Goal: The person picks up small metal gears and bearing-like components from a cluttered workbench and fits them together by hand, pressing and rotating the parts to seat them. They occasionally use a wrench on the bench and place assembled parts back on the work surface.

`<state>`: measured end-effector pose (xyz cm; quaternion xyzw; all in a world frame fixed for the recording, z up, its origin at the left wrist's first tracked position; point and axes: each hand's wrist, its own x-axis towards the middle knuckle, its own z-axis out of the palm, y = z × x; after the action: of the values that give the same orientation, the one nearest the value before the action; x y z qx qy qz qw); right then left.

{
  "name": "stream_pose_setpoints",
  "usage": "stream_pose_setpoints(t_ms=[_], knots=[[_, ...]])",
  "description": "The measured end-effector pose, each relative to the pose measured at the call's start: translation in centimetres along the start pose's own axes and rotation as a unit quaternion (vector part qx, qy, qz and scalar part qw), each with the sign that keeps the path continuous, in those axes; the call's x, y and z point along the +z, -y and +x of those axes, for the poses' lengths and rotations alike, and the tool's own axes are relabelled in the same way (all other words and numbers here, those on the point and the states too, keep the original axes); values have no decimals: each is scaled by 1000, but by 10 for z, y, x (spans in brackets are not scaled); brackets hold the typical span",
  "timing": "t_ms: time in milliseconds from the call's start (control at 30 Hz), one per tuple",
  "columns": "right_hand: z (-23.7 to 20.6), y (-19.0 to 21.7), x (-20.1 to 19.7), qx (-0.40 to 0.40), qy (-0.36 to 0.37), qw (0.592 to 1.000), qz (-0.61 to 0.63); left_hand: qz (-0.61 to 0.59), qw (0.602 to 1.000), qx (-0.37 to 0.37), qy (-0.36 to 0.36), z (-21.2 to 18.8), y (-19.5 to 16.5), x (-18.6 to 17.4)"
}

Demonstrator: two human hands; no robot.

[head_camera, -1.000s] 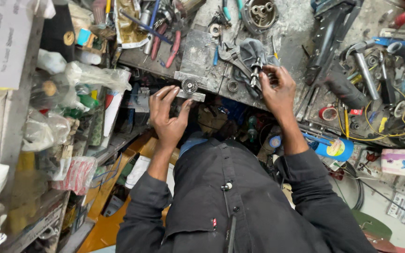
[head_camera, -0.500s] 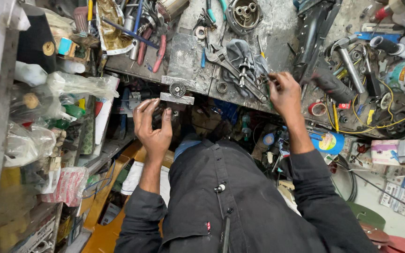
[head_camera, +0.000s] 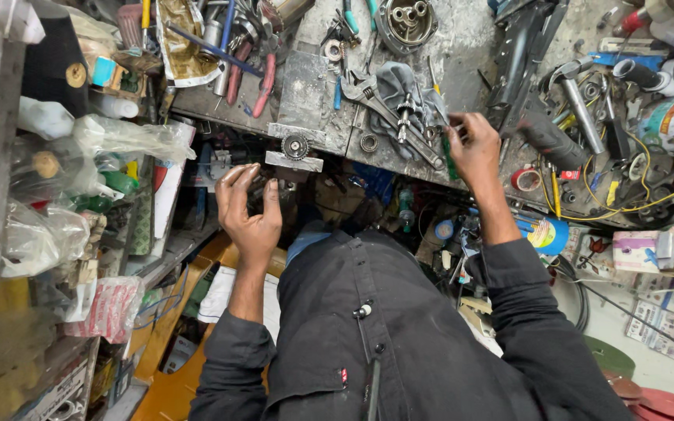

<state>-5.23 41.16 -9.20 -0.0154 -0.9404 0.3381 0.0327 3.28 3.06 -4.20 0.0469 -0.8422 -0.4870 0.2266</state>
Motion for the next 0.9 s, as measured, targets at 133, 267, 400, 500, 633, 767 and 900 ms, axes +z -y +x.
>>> stream_pose_setpoints(t_ms=[133, 267, 400, 500, 633, 767, 900], knots=[[-3, 1, 0, -130, 25, 982, -133, -2, 1000, 3, 1, 3, -1, 1], [5, -1, 3, -131, 45, 975, -172, 0, 1000, 16, 12, 6, -5, 4], [5, -2, 1, -128, 47, 980, -144, -5, 1000, 15, 20, 5, -9, 4], [3, 0, 0, -91, 42, 991, -87, -5, 1000, 10, 16, 4, -7, 2], [3, 2, 2, -68, 9, 997, -33, -9, 1000, 2, 18, 1, -3, 0], [7, 3, 6, -65, 6, 998, -13, -14, 1000, -9, 18, -2, 0, -1], [11, 6, 9, -33, -18, 999, 6, -9, 1000, -3, 16, -2, 1, -1]])
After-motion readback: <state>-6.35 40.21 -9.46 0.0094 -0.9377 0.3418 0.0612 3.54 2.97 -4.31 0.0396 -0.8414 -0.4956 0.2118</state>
